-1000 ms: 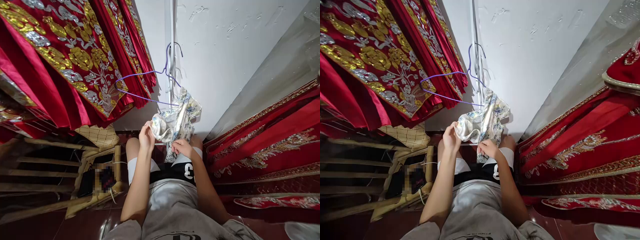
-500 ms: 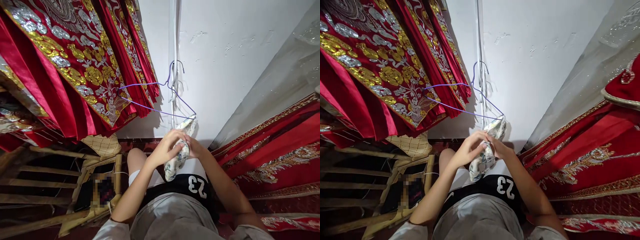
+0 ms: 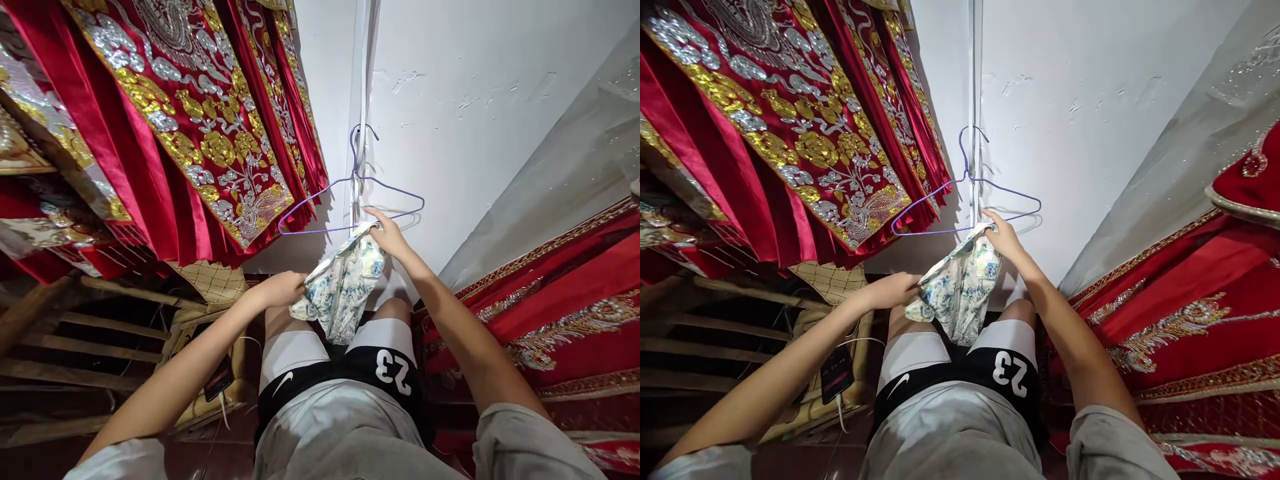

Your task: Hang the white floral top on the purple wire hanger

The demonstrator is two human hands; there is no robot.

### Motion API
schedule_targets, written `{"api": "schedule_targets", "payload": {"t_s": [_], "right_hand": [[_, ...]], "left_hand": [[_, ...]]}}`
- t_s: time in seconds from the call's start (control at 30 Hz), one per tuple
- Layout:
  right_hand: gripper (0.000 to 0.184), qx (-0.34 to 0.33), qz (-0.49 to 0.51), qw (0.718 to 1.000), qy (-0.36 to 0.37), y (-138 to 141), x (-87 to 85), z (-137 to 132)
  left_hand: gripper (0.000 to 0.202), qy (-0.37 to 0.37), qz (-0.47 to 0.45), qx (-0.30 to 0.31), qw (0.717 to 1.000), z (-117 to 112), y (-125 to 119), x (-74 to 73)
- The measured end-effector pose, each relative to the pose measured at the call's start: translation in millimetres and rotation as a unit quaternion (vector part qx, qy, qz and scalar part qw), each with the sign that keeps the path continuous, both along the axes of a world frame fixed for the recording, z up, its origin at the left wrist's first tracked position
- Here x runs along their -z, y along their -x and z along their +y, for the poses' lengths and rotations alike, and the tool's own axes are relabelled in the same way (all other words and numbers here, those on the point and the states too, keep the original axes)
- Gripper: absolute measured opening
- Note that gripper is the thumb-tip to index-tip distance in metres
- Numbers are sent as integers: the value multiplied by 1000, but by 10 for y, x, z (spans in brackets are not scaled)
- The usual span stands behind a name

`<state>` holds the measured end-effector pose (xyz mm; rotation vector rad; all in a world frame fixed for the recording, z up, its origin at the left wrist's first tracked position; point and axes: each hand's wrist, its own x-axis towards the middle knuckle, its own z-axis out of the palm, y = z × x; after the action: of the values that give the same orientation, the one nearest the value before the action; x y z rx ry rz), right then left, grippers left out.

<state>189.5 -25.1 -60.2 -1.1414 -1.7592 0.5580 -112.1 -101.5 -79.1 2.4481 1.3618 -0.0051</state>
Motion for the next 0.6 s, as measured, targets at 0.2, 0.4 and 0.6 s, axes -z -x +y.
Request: {"api": "schedule_targets", "payload": {"t_s": [0.2, 0.4, 0.6], "right_hand": [[29, -38, -41, 998, 17, -220, 98, 6], [15, -58, -35, 997, 36, -386, -144, -341], [44, -17, -31, 999, -6, -373, -226, -433]], "left_hand": [[9, -173, -34, -117, 977, 239, 253, -176], [16, -234, -311, -35, 920, 507, 87, -513], [31, -145, -532, -37, 833, 803, -34, -886]]}}
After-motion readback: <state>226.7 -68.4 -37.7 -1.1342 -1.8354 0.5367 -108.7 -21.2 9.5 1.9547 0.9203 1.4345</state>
